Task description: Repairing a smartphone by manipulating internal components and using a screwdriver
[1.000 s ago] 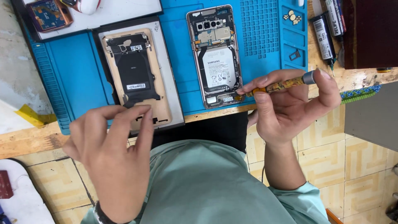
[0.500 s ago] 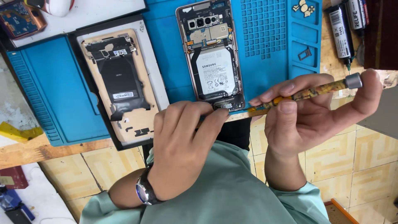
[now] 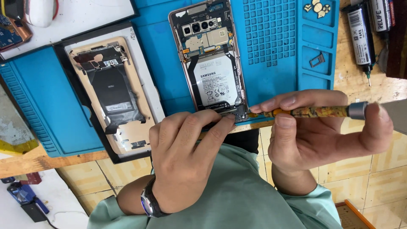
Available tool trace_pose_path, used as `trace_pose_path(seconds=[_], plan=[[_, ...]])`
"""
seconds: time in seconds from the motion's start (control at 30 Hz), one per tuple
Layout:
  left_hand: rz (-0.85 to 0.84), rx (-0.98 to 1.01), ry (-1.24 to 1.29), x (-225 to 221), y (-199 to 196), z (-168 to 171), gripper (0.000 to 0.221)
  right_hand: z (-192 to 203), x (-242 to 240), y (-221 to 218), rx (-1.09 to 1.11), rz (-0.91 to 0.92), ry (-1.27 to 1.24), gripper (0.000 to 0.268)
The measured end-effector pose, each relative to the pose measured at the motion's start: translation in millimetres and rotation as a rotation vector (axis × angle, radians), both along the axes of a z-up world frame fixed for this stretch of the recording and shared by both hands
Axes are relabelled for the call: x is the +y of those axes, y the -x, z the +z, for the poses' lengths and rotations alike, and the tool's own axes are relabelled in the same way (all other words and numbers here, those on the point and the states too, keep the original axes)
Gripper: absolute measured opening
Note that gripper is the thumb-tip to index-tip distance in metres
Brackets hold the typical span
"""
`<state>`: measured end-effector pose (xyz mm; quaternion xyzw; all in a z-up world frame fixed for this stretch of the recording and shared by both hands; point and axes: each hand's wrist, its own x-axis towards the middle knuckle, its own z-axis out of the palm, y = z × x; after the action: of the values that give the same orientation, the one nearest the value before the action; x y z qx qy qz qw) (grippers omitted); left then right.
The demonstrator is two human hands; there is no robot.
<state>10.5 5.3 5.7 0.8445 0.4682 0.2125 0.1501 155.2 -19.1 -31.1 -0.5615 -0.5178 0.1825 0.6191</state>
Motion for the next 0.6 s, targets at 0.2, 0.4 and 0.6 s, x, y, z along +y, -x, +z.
trace_pose_path(seconds=[0.2,0.4,0.6], plan=[[-0.005,-0.005,0.007,2.1,0.7,-0.1,0.013,-0.8,7.4,-2.5,-0.092,0.035,-0.073,0.062],[0.013,-0.02,-0.002,2.6,-0.6,-0.3,0.01,0.0,8.0,-2.0,-0.075,0.027,-0.067,0.06],[0.012,-0.028,-0.017,2.8,-0.1,0.9,0.013,3.4,12.1,-4.4,-0.133,0.077,-0.069,0.059]])
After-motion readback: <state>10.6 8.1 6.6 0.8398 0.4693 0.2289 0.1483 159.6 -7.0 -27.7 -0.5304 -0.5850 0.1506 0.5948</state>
